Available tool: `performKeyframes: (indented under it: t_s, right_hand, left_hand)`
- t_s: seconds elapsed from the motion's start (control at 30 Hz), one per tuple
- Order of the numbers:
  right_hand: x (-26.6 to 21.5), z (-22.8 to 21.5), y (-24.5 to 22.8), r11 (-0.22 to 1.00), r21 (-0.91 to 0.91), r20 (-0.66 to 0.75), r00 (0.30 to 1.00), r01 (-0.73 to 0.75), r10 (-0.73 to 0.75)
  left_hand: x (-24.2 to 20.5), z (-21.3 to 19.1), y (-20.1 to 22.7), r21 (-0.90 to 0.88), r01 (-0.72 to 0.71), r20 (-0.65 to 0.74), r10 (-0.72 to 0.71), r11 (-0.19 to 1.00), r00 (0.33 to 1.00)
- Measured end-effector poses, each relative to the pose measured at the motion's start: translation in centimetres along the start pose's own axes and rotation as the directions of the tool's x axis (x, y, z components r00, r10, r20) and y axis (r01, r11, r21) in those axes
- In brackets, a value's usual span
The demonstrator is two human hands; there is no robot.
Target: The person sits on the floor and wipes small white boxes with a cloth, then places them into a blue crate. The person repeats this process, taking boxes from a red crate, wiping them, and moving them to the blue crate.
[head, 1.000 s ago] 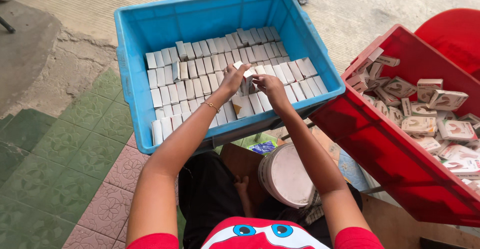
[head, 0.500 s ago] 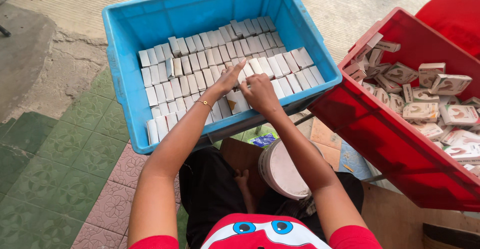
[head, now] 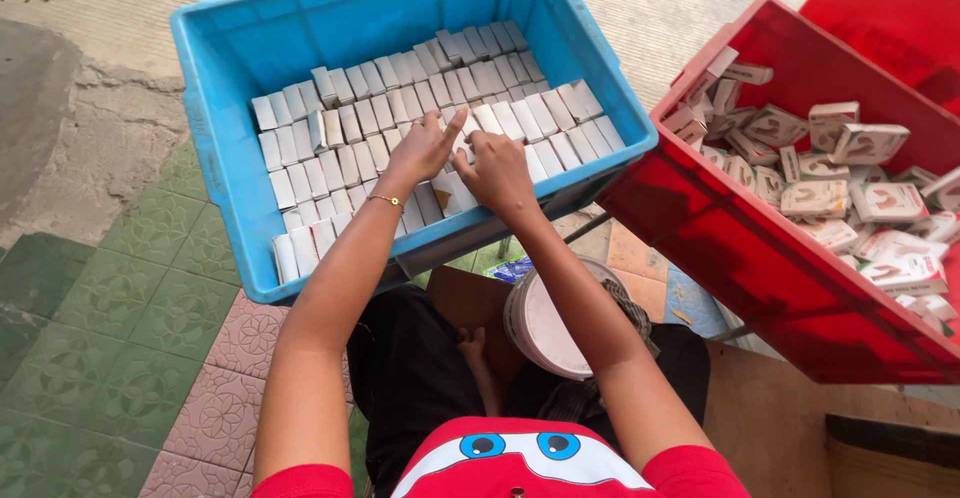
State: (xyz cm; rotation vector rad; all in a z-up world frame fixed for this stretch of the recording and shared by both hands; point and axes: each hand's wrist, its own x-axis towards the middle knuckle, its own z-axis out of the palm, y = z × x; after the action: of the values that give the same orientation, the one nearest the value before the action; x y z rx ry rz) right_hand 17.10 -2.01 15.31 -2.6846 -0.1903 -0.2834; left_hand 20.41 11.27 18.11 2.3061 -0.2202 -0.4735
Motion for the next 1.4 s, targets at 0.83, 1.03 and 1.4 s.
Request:
performKeyframes:
  t_s: [0.83, 1.03, 1.4]
  right_hand:
    - [-7.9, -7.9, 12.4, 0.525, 0.826, -0.376, 0.893, 0.202, 0.248]
    - [-11.5, -12.6, 19.9, 0.508, 0.847, -0.367, 0.866, 0.159, 0.339]
    - [-16.6, -24.0, 40.0, 0.863, 0.396, -0.307, 0.841, -0.314, 0.446]
  left_hand:
    - [-1.5, 12.2, 8.7, -0.514, -0.742, -0.501, 0.551, 0.432, 0.668]
    - [1.2, 19.8, 14.9, -0.68, -0.633, -0.346, 0.599, 0.371, 0.722]
    - [10.1, 33.9, 29.2, -0.782, -0.523, -0.162, 0.7, 0.339, 0.695]
